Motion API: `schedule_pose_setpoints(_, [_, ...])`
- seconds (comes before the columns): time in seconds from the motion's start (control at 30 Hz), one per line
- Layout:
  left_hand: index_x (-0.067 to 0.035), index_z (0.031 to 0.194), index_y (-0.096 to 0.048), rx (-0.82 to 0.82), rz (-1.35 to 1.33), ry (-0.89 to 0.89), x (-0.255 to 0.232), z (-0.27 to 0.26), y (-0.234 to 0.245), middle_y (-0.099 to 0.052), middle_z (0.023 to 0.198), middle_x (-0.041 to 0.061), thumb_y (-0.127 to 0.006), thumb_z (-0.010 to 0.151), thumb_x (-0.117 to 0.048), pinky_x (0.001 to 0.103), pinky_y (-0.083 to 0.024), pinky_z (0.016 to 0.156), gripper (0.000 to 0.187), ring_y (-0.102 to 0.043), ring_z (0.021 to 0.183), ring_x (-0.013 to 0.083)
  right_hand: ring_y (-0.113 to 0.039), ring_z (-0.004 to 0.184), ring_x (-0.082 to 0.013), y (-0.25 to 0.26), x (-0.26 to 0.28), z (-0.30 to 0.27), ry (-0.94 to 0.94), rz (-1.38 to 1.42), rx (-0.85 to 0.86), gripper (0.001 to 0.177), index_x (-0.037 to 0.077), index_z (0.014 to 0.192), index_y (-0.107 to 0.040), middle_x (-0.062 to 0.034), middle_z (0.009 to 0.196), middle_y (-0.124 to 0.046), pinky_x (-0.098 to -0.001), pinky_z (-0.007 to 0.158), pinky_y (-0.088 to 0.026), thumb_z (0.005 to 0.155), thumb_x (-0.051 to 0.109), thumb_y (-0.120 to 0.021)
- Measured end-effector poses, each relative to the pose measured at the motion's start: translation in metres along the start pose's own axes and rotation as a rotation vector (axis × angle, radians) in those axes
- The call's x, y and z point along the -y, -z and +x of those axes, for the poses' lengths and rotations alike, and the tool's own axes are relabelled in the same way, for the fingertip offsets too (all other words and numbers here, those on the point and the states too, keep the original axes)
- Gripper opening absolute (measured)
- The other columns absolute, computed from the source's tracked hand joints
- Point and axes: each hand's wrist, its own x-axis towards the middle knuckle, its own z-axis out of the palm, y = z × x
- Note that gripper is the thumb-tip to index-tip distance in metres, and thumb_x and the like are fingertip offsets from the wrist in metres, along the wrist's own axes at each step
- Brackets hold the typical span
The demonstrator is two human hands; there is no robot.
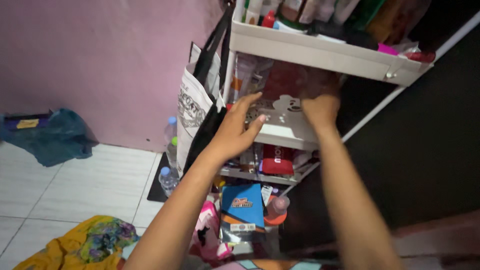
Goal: The person organizes a white multi-tiered shelf by removing and rearranging various items including a pink container, notebooks, and small boxes. They handle items one at a time, placing them back in different positions on the shelves.
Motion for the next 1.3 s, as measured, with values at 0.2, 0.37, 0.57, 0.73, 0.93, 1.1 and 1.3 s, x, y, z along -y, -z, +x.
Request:
schedule_pose_setpoints(0.2, [-0.003, 0.132, -0.062, 0.073, 0.016, -0.053, 0.016, 0.009, -0.023, -0.062, 0.14, 0.019, -0.063, 0.099, -0.024, 0.043, -0.045, 0.114, 0.04, -0.058, 0.134, 0.0366, -0.07, 0.072, -0.0291, -0.011, 0.03, -0.209, -0.072, 0.496, 0.23, 0.021, 0.005, 0.091, -0.069, -0.0152, 0.08, -0.07, -0.0438, 0.066, -0.056, 0.092, 0.025, -0.064])
schedule_pose_setpoints(0.37, [-0.007, 0.128, -0.068, 0.168, 0.178, -0.194, 0.009, 0.003, -0.032, -0.062, 0.145, 0.013, -0.063, 0.099, -0.022, 0.047, -0.038, 0.12, 0.033, -0.051, 0.143, 0.0361, -0.064, 0.108, -0.0413, -0.048, 0.021, -0.332, -0.231, -0.243, 0.982, 0.069, -0.002, 0.121, -0.056, -0.0262, 0.117, -0.063, -0.0519, 0.088, -0.054, 0.085, 0.052, -0.076])
schedule_pose_setpoints(0.57, [-0.009, 0.124, -0.071, 0.14, 0.264, -0.247, -0.004, -0.015, -0.028, -0.06, 0.145, 0.013, -0.064, 0.097, -0.025, 0.051, -0.034, 0.119, 0.032, -0.044, 0.146, 0.0349, -0.066, 0.107, -0.0386, -0.079, -0.021, -0.387, -0.274, -0.048, 0.93, 0.065, -0.004, 0.11, -0.064, -0.0229, 0.11, -0.068, -0.0479, 0.091, -0.054, 0.073, 0.045, -0.086])
schedule_pose_setpoints(0.73, [-0.007, 0.12, -0.07, 0.077, 0.286, -0.217, -0.004, -0.02, -0.011, -0.066, 0.134, 0.015, -0.064, 0.097, -0.024, 0.05, -0.038, 0.117, 0.028, -0.051, 0.139, 0.0353, -0.073, 0.103, -0.035, -0.099, -0.042, -0.389, -0.507, 0.046, 1.159, 0.046, 0.0, 0.11, -0.071, -0.0237, 0.108, -0.074, -0.0425, 0.092, -0.055, 0.087, 0.039, -0.078])
schedule_pose_setpoints(0.93, [-0.005, 0.112, -0.073, 0.022, 0.203, -0.193, -0.018, -0.023, 0.009, -0.072, 0.122, 0.015, -0.067, 0.096, -0.02, 0.045, -0.047, 0.11, 0.022, -0.063, 0.125, 0.0346, -0.071, 0.108, -0.0205, -0.068, -0.026, -0.354, -0.514, 0.584, 1.075, 0.045, 0.005, 0.131, -0.061, -0.0112, 0.12, -0.074, -0.0344, 0.093, -0.055, 0.09, 0.02, -0.071])
schedule_pose_setpoints(1.1, [-0.003, 0.111, -0.073, -0.004, 0.124, -0.153, -0.032, -0.024, 0.022, -0.074, 0.118, 0.016, -0.066, 0.097, -0.02, 0.042, -0.051, 0.103, 0.023, -0.067, 0.117, 0.0352, -0.07, 0.104, -0.0209, 0.032, -0.014, -0.261, -0.404, 0.428, 1.282, 0.05, 0.007, 0.134, -0.058, -0.0102, 0.12, -0.071, -0.0397, 0.087, -0.061, 0.09, 0.029, -0.069])
schedule_pose_setpoints(1.3, [-0.003, 0.117, -0.07, -0.072, 0.005, 0.117, -0.047, -0.023, 0.021, -0.074, 0.115, 0.017, -0.06, 0.099, -0.029, 0.039, -0.055, 0.094, 0.033, -0.071, 0.108, 0.0326, -0.066, 0.11, -0.0177, 0.133, -0.003, -0.15, -0.348, 0.876, 0.714, 0.046, 0.006, 0.133, -0.057, -0.0075, 0.122, -0.069, -0.0356, 0.096, -0.053, 0.091, 0.019, -0.066])
